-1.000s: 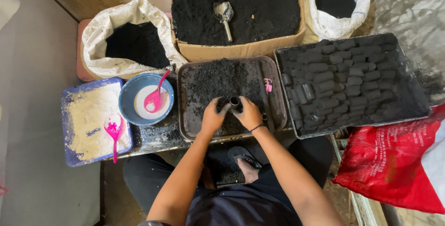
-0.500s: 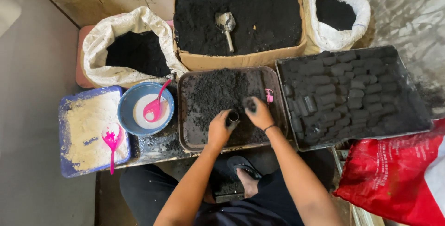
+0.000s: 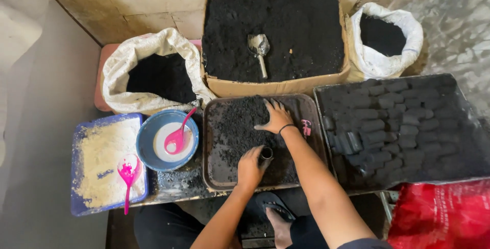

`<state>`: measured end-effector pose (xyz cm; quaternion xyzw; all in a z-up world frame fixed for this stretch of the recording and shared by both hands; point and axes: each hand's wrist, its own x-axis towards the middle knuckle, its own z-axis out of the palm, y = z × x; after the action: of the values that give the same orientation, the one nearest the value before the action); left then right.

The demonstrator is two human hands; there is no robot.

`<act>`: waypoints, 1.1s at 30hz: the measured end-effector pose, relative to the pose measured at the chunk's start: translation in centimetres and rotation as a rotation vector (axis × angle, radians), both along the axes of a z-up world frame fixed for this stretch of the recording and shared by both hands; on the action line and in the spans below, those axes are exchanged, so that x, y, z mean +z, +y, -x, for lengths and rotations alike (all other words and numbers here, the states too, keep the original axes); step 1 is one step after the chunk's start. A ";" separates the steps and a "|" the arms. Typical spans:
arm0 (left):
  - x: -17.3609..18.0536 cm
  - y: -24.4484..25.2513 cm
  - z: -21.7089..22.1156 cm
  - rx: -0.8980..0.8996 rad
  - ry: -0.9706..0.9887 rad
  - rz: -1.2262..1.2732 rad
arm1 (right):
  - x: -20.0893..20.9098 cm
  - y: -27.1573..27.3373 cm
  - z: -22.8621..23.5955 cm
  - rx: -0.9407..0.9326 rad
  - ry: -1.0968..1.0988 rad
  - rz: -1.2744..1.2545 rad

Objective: The person scoops black charcoal powder into a cylindrical mold, packs it with a metal rod, and ejects the formed briquette onto a tray. They repeat this process, occasionally adding more powder by hand and arranging the finished briquettes on the tray.

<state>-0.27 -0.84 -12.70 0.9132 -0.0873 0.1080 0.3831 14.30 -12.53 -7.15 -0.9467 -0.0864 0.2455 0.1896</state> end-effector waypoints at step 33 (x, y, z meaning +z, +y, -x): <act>5.7 4.1 -3.6 0.183 0.210 0.149 | -4.4 -3.3 0.8 -0.180 -0.352 -0.408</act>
<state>3.38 3.27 -7.02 0.8926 0.0453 0.0526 0.4454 13.46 -15.80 -11.53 -0.9210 -0.0813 0.0370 0.3793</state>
